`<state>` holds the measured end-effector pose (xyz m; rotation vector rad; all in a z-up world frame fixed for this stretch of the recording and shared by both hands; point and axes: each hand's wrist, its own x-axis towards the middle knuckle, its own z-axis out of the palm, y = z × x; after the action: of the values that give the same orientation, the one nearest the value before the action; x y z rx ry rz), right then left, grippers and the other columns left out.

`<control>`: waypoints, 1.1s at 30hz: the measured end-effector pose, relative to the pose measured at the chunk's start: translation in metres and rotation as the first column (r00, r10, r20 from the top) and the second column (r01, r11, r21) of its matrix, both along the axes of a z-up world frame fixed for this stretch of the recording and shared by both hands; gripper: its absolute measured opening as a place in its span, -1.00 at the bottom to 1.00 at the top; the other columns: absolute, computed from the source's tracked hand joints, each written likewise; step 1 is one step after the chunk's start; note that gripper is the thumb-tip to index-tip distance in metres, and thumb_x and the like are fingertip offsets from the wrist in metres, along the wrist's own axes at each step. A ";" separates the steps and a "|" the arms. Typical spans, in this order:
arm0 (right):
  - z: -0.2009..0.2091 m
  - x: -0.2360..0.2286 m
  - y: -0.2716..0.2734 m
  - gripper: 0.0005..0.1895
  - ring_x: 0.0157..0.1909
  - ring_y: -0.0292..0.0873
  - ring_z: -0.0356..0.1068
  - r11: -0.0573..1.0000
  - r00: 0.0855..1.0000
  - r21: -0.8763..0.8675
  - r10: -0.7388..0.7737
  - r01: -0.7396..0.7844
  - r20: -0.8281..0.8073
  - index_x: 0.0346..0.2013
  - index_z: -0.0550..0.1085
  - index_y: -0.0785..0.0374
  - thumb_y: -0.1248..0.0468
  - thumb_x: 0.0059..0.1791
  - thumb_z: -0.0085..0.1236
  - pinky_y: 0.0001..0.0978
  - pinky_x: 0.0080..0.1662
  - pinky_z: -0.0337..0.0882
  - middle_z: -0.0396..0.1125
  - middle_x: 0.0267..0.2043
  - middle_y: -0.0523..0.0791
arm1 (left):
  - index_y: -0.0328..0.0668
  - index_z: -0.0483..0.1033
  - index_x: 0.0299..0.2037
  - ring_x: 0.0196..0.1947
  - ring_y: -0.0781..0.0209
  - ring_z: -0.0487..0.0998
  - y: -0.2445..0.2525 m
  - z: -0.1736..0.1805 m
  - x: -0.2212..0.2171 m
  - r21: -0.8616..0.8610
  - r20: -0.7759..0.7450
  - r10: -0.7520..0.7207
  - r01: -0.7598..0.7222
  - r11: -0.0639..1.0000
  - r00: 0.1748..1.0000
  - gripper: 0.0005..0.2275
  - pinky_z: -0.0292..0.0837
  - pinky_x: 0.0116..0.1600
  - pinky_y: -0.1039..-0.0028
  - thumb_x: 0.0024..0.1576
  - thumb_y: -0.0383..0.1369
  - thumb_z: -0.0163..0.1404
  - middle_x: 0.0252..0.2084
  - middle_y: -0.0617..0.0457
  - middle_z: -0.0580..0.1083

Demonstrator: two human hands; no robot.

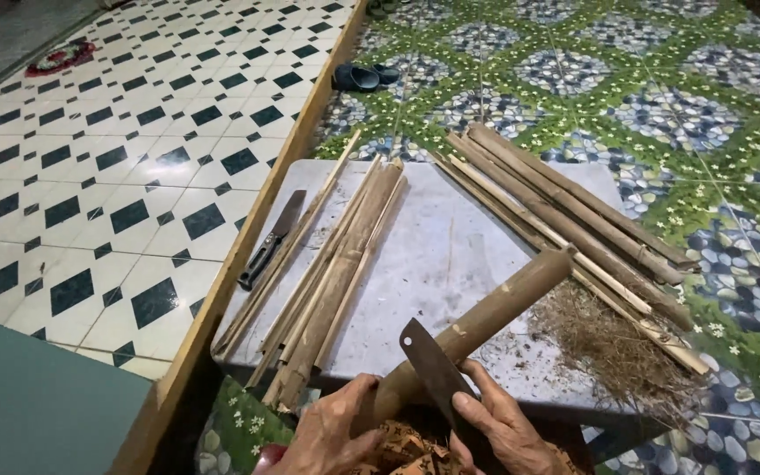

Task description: The person is using a knife to shave and split bamboo stalks on a small table.

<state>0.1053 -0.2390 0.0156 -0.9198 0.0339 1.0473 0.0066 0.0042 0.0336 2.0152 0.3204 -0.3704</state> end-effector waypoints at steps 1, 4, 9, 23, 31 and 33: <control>0.002 0.001 0.000 -0.46 -0.85 -0.06 0.04 1.000 1.000 -0.026 0.000 -0.001 -0.007 0.38 0.17 0.04 0.20 0.09 -0.06 -0.32 -0.72 0.06 0.14 -0.79 0.10 | 0.08 0.31 0.21 -0.17 0.15 0.52 0.005 -0.022 0.003 0.209 0.129 -0.112 0.084 0.974 0.985 -0.53 0.33 -0.10 0.34 0.05 -0.22 0.04 0.01 0.09 0.52; -0.001 0.003 -0.004 -0.52 -0.86 -0.05 0.03 0.999 1.000 -0.049 0.002 -0.001 0.004 0.33 0.18 0.04 0.19 0.10 -0.06 -0.32 -0.74 0.04 0.15 -0.76 0.12 | -0.01 0.16 0.35 -0.30 0.03 0.59 0.012 -0.077 0.005 0.521 0.330 -0.291 0.084 0.850 0.898 -0.38 0.56 -0.20 0.23 0.01 -0.40 0.04 0.07 -0.03 0.49; 0.001 0.008 -0.006 -0.44 -0.84 -0.04 0.07 1.000 0.999 -0.023 0.020 -0.020 0.034 0.41 0.14 0.03 0.17 0.09 -0.07 -0.27 -0.72 0.17 0.21 -0.71 0.11 | 0.11 0.04 0.52 -0.42 0.08 0.52 0.012 -0.075 0.005 0.636 0.406 -0.313 -0.020 0.771 0.859 -0.30 0.58 -0.36 0.23 0.11 -0.33 -0.01 -0.02 0.09 0.43; 0.162 0.020 -0.031 -0.71 -0.82 -0.27 -0.01 0.852 0.790 -0.097 -0.427 0.515 0.440 0.11 0.32 0.19 0.16 0.14 -0.11 -0.48 -0.80 0.04 0.14 -0.64 -0.11 | 0.36 0.20 0.43 0.00 0.20 0.66 0.028 -0.117 0.010 0.496 0.344 -0.165 -0.030 0.868 0.924 -0.33 0.53 -0.10 0.09 0.04 -0.35 0.04 0.26 0.25 0.47; 0.053 0.031 -0.055 -0.75 -0.87 -0.20 -0.09 0.801 0.775 -0.180 -0.455 0.572 0.438 -0.37 0.18 0.09 0.09 0.13 -0.14 -0.35 -0.83 -0.20 0.08 -0.70 -0.09 | 0.14 0.07 0.47 -0.37 0.06 0.61 0.024 -0.103 0.014 0.458 0.318 -0.234 0.067 0.886 0.919 -0.41 0.39 -0.34 0.18 0.20 -0.38 -0.05 0.30 0.08 0.37; -0.018 0.019 -0.034 -0.77 -0.93 -0.12 -0.07 0.895 0.919 -0.256 -0.305 0.366 0.249 -0.26 0.21 0.17 0.12 0.11 -0.03 -0.33 -0.88 -0.22 0.14 -0.73 0.06 | 0.20 0.01 0.48 -0.38 0.09 0.58 0.022 -0.100 0.006 0.462 0.240 -0.267 0.132 0.877 0.933 -0.39 0.38 -0.35 0.17 0.21 -0.35 -0.03 0.34 0.11 0.32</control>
<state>0.1242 -0.2730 -0.0029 -1.2427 0.1799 0.6275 0.0127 0.0262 -0.0668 2.5235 -0.0042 -0.1192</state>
